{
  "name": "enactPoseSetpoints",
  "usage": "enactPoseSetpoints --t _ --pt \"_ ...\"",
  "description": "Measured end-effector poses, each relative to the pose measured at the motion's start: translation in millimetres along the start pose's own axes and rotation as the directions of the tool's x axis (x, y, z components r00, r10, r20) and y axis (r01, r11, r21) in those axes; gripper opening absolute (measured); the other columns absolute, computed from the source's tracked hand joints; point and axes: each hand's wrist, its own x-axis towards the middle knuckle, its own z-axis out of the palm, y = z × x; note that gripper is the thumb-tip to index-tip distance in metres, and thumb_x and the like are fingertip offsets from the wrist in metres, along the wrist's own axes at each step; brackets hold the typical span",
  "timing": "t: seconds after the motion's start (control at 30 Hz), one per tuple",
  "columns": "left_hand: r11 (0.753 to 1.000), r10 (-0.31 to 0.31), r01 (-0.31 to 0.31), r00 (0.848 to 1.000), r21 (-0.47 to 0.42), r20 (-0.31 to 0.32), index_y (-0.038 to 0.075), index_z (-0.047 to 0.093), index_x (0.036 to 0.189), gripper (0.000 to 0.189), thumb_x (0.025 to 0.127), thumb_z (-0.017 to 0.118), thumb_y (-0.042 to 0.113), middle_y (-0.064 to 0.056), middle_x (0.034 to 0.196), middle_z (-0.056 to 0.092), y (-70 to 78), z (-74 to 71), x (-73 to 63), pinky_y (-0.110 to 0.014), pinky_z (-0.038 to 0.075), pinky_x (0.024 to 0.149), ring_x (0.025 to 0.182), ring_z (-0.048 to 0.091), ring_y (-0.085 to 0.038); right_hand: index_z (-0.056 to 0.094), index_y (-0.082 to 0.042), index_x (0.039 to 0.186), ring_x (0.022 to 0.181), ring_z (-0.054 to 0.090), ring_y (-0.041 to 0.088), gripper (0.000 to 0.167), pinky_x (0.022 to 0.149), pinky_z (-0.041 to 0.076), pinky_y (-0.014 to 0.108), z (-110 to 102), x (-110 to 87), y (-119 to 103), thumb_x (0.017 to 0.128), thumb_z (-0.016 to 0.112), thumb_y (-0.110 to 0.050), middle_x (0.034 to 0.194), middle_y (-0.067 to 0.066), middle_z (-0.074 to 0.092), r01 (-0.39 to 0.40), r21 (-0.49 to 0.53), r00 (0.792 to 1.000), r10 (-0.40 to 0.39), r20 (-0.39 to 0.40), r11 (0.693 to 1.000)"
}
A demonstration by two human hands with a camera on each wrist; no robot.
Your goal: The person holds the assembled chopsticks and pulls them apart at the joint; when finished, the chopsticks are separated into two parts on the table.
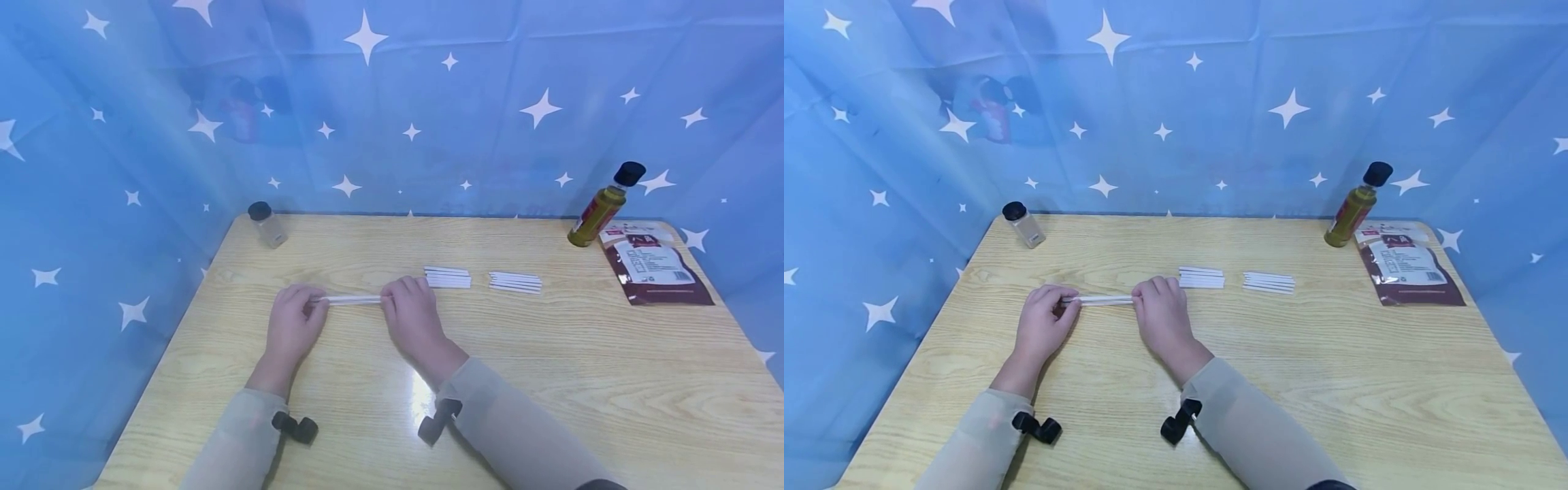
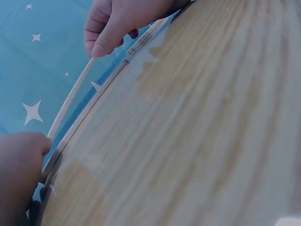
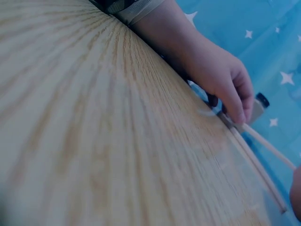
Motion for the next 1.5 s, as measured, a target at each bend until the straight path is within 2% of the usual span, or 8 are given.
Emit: enactPoseSetpoints --t 0.3,0.53,0.77,0.87,1.0,1.13,1.37,1.5 --pt "0.999 -0.011 0.01 1.0 -0.049 -0.007 0.009 0.077 0.111 0.018 0.1 0.076 0.023 -0.003 0.112 0.07 0.5 1.2 0.1 -0.039 0.053 0.083 0.099 0.058 -0.019 0.067 -0.014 0.111 0.112 0.048 0.02 0.015 0.109 0.038 0.042 -1.7 -2.4 2.8 0.111 0.055 -0.024 0.109 -0.005 0.062 0.019 0.059 0.999 -0.017 -0.044 0.998" --pt "0.998 -0.036 0.039 0.998 -0.05 0.048 0.012 0.075 0.109 0.024 0.099 0.078 0.033 -0.001 0.112 0.069 -0.8 -3.0 -1.0 -0.043 0.051 0.091 0.103 0.059 -0.021 0.066 -0.014 0.109 0.111 0.048 0.021 0.013 0.106 0.039 0.041 -0.7 -4.7 3.9 0.11 0.056 -0.021 0.109 -0.004 0.062 0.014 0.101 0.998 -0.007 -0.064 0.995" --pt "0.996 0.088 -0.086 0.995 -0.036 0.045 0.014 0.074 0.102 0.018 0.097 0.081 0.03 0.0 0.104 0.07 -3.9 -0.2 -0.6 -0.047 0.044 0.101 0.102 0.059 -0.023 0.068 -0.014 0.109 0.113 0.05 0.023 0.011 0.107 0.039 0.043 -2.5 -10.6 12.7 0.108 0.059 -0.02 0.109 -0.004 0.064 0.042 0.125 0.994 -0.029 -0.104 0.991" --pt "0.992 0.124 -0.123 0.991 -0.02 0.046 0.016 0.073 0.098 0.017 0.096 0.082 0.031 0.002 0.101 0.069 -3.7 1.6 -0.3 -0.048 0.042 0.103 0.1 0.058 -0.022 0.068 -0.014 0.108 0.114 0.051 0.022 0.012 0.108 0.039 0.043 -6.2 -14.0 18.5 0.108 0.058 -0.021 0.109 -0.004 0.065 0.057 0.142 0.994 -0.044 -0.097 0.988" --pt "0.988 0.152 -0.153 0.987 0.007 0.059 0.017 0.072 0.097 0.018 0.096 0.082 0.033 0.004 0.099 0.067 -1.7 3.9 0.0 -0.047 0.043 0.101 0.097 0.056 -0.021 0.069 -0.016 0.11 0.111 0.052 0.017 0.015 0.104 0.044 0.041 -13.4 -20.7 25.8 0.11 0.056 -0.025 0.111 -0.009 0.068 0.047 0.18 0.998 -0.038 -0.055 0.982" --pt "0.981 0.187 -0.19 0.98 0.029 0.074 0.016 0.073 0.098 0.021 0.096 0.082 0.035 0.003 0.097 0.068 1.7 8.3 0.6 -0.047 0.046 0.099 0.097 0.059 -0.021 0.073 -0.019 0.112 0.108 0.052 0.012 0.017 0.098 0.049 0.038 -23.2 -28.4 32.6 0.109 0.059 -0.029 0.111 -0.014 0.069 0.039 0.181 0.999 -0.033 -0.038 0.983" --pt "0.969 0.245 -0.247 0.967 0.026 0.07 0.014 0.074 0.094 0.024 0.094 0.083 0.036 0.003 0.092 0.07 13.8 16.2 0.2 -0.047 0.049 0.096 0.095 0.061 -0.021 0.076 -0.017 0.117 0.116 0.056 0.013 0.018 0.104 0.048 0.041 -36.6 -37.7 44.3 0.105 0.069 -0.028 0.117 -0.011 0.072 0.1 0.155 0.994 -0.091 -0.064 0.983" --pt "0.955 0.296 -0.298 0.954 0.014 0.054 0.012 0.073 0.09 0.025 0.092 0.085 0.034 0.001 0.088 0.069 22.0 22.8 -0.9 -0.045 0.051 0.089 0.089 0.061 -0.022 0.077 -0.016 0.116 0.118 0.057 0.016 0.018 0.105 0.048 0.043 -41.4 -40.2 51.1 0.101 0.074 -0.024 0.116 -0.009 0.073 0.121 0.144 0.99 -0.108 -0.093 0.982"
